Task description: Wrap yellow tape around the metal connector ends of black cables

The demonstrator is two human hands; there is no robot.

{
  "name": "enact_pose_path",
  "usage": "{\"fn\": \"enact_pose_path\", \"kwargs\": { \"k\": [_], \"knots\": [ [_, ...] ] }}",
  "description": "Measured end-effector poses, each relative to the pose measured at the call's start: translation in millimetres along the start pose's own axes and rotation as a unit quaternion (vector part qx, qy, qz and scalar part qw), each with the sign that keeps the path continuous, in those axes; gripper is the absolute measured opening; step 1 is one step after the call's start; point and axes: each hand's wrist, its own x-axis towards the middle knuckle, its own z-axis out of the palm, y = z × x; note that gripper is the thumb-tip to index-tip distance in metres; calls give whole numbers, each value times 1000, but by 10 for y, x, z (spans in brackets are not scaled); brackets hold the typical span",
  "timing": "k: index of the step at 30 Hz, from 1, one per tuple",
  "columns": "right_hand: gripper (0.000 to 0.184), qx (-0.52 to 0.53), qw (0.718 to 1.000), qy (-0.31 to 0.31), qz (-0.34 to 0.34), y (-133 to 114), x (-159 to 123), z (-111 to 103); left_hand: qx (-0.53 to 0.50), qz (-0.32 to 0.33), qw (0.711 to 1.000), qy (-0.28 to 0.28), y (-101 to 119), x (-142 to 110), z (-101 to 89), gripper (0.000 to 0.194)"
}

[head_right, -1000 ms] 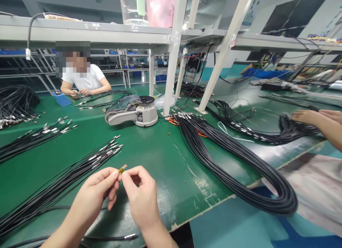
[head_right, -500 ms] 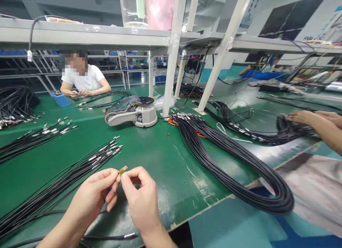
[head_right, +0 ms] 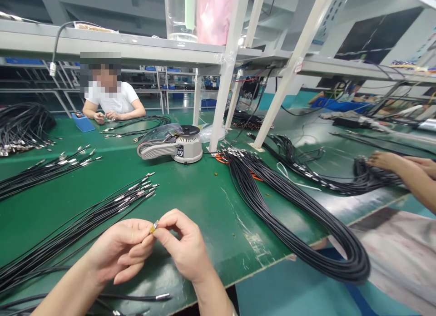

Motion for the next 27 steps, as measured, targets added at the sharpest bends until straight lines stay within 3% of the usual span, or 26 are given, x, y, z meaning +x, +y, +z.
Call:
{"fn": "enact_pose_path", "kwargs": {
  "k": [9, 11, 13, 15, 17, 19, 20, 22, 27],
  "knots": [
    [5, 5, 992, -127, -19, -72, 22, -142, 51, -97, 991, -73, -57, -27, -50, 24],
    [2, 7, 992, -125, -11, -71, 32, -188, 98, -81, 990, -58, -47, -38, -1, 24],
    [4, 11, 997, -72, 18, -66, 30, -248, 200, -11, 980, 18, -44, -41, 74, 23],
    [13, 25, 998, 13, 61, -68, 10, -303, 355, 115, 918, 133, -61, -31, 146, 19],
    [20, 37, 991, 77, 103, -88, -26, -328, 497, 239, 809, 204, -102, -11, 189, 15],
    [24, 32, 986, 92, 137, -126, -65, -309, 583, 320, 718, 206, -153, 10, 197, 14],
    [24, 26, 984, 91, 151, -150, -80, -285, 605, 339, 693, 196, -176, 18, 192, 14],
    [22, 9, 982, 92, 164, -194, -95, -228, 626, 348, 672, 188, -204, 24, 180, 16],
    [22, -48, 982, 104, 153, -224, -81, -150, 638, 303, 680, 196, -192, 15, 191, 17]
  ]
}}
